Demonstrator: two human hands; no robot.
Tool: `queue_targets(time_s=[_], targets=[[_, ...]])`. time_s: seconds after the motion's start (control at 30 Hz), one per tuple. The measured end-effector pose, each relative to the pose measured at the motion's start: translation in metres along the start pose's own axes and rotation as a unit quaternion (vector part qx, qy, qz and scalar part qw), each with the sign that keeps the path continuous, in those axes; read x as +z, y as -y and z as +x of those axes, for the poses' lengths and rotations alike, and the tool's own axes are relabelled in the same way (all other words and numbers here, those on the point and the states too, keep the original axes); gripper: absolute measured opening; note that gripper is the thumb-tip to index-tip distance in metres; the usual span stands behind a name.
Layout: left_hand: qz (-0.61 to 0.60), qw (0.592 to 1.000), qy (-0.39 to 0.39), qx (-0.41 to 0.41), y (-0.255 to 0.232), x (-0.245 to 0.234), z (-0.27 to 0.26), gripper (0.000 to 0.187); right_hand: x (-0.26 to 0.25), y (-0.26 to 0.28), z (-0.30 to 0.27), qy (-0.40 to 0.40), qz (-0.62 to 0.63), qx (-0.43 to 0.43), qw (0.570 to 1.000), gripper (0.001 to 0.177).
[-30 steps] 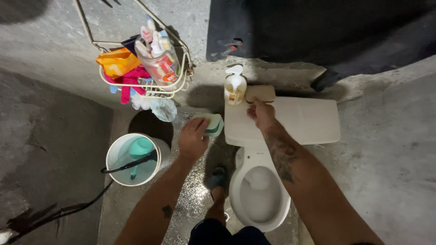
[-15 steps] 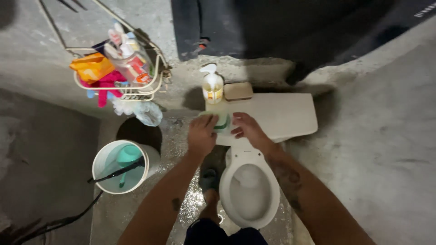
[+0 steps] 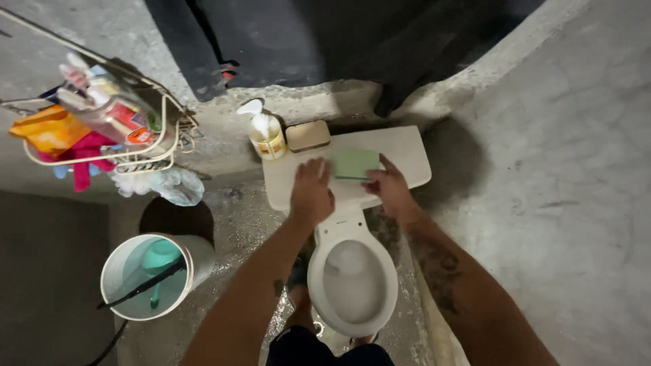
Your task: Cleaning a toilet bowl and tank using a sponge and rinsing with buckets of water.
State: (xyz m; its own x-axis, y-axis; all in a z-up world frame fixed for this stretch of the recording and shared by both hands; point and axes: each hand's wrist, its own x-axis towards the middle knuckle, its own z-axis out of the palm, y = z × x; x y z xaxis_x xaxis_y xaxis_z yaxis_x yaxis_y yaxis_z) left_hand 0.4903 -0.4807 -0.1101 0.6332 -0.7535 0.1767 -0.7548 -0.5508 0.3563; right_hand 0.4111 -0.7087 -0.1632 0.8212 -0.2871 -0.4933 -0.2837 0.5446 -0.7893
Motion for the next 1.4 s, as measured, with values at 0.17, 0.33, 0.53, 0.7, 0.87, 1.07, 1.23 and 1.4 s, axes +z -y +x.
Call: queue_targets(time_s=[0.17, 0.33, 0.53, 0.7, 0.87, 1.07, 1.23, 1.4], targets=[[0.093, 0.993, 0.041, -0.053, 0.030, 0.020, 0.017, 0.072, -0.001, 0.027, -0.003, -0.072, -0.069, -0.027, 0.995, 0.083], [0.145, 0.986, 0.083, -0.027, 0.054, 0.027, 0.043, 0.077, 0.002, 0.033, 0.012, -0.136, -0.085, 0.014, 0.987, 0.077], [0.159, 0.975, 0.151, -0.018, 0.063, 0.017, 0.049, 0.078, -0.014, 0.011, 0.063, -0.122, -0.098, -0.019, 0.987, 0.056], [0.164, 0.978, 0.128, -0.006, 0.069, 0.018, 0.048, 0.077, 0.003, 0.021, 0.080, -0.133, -0.130, -0.020, 0.982, 0.045], [0.129, 0.979, 0.156, -0.023, 0.067, 0.008, 0.051, 0.080, 0.035, 0.038, 0.076, -0.139, -0.296, -0.044, 0.944, 0.037], [0.109, 0.981, 0.159, -0.035, 0.066, 0.009, 0.049, 0.082, 0.019, 0.016, 0.108, -0.130, -0.232, -0.039, 0.963, 0.026], [0.109, 0.980, 0.166, -0.030, 0.069, 0.013, 0.050, 0.084, 0.019, 0.016, 0.116, -0.135, -0.207, -0.015, 0.969, 0.024], [0.056, 0.987, 0.143, -0.044, 0.070, 0.017, 0.046, 0.082, 0.014, 0.006, 0.112, -0.115, -0.221, -0.045, 0.967, 0.033]])
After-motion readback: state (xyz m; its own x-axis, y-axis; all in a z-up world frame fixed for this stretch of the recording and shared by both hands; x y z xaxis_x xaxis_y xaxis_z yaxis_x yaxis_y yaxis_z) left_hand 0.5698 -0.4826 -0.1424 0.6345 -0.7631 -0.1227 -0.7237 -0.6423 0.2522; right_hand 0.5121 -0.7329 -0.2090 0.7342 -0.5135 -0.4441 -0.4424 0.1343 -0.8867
